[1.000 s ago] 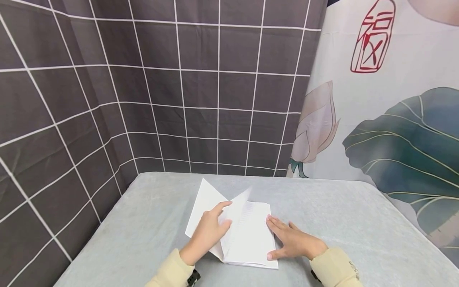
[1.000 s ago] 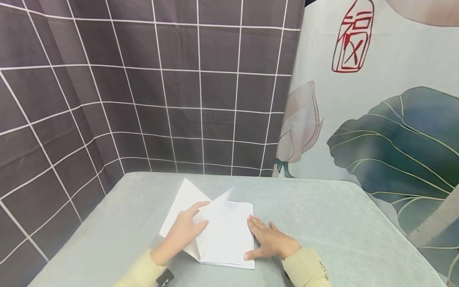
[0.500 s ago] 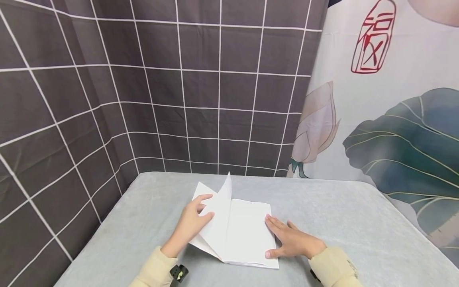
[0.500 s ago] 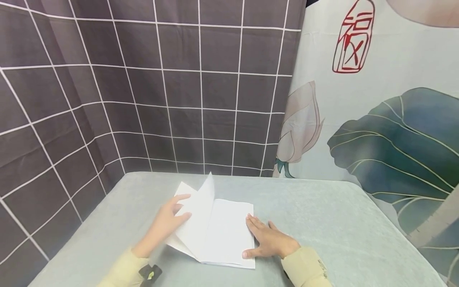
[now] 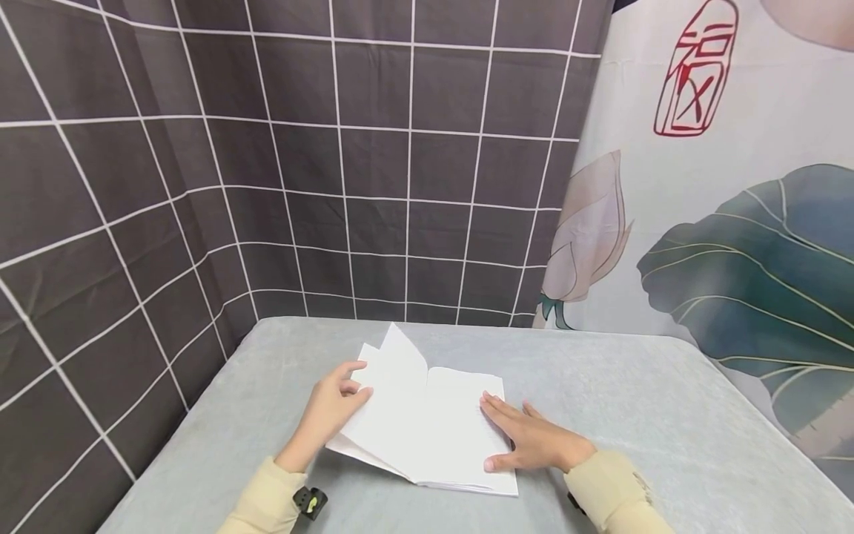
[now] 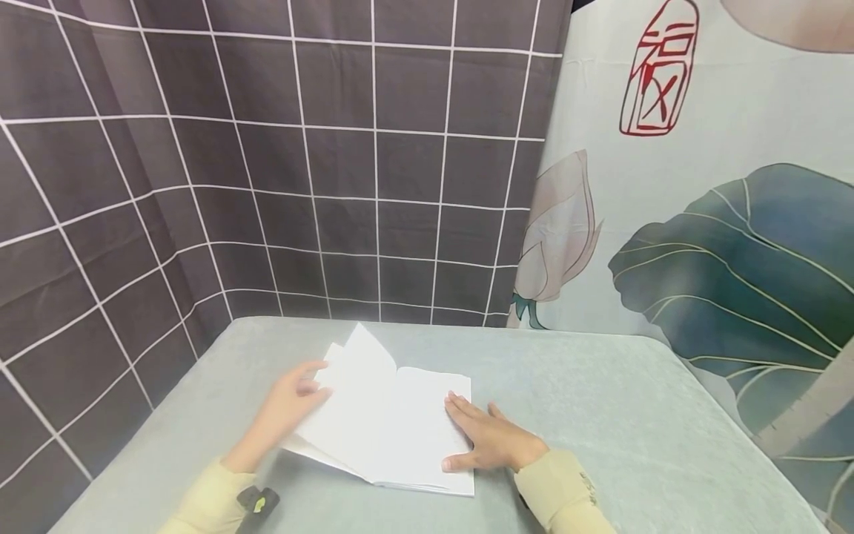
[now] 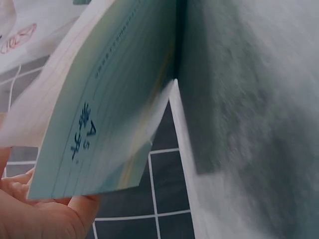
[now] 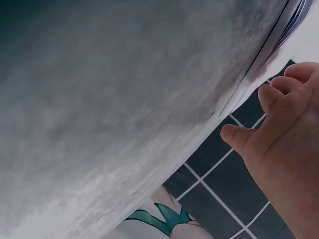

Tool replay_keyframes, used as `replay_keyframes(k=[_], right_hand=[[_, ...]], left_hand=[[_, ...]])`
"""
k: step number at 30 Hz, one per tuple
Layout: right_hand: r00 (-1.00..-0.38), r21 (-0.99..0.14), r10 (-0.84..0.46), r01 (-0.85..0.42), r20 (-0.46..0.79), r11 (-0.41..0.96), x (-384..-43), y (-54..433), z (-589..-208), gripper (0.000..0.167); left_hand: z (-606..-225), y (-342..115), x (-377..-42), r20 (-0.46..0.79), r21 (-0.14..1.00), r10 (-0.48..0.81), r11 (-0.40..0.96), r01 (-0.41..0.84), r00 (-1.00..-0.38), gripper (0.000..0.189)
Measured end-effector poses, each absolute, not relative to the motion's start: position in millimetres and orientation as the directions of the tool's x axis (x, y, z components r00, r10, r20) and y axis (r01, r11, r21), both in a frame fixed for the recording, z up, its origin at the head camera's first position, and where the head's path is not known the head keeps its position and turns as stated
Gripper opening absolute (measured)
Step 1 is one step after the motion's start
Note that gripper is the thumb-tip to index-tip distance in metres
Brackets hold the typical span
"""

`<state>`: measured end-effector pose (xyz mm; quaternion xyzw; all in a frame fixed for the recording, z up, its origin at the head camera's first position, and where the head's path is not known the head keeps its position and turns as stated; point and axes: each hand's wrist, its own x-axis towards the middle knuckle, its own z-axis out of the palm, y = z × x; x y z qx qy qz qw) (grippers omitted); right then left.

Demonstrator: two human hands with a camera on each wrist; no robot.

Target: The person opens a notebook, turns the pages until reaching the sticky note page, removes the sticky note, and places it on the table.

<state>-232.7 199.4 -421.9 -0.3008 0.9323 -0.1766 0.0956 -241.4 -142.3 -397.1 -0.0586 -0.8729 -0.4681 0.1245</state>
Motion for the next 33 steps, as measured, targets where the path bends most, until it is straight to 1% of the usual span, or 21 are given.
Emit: replay_keyframes(k=[4, 9, 17, 25, 33], right_hand=[[-0.789, -0.393, -0.609, -0.535, -0.084, 0.748, -234, 196, -422, 0.104], [-0.791, -0.378, -0.603, -0.53, -0.1, 0.759, -234, 195, -423, 0.105], [-0.788, -0.381, -0.602, -0.52, -0.131, 0.764, -236, 200, -424, 0.1], [-0.774, -0.362, -0.617, -0.54, -0.141, 0.76, -237, 204, -421, 0.103], [-0.75, -0.387, -0.643, -0.553, -0.154, 0.738, -237, 206, -419, 0.107]], left_hand=[[-400, -149, -240, 0.264, 0.811, -0.03, 0.548, 0.205, -0.964, 0.041], [-403, -156, -241, 0.245, 0.812, -0.023, 0.551, 0.192, -0.969, 0.04], [-406, -166, -243, 0.181, 0.798, -0.016, 0.587, 0.137, -0.983, 0.039], [-408, -174, -242, 0.127, 0.778, -0.016, 0.622, 0.089, -0.992, 0.04], [-414, -178, -242, 0.082, 0.774, -0.01, 0.63, 0.058, -0.997, 0.04]])
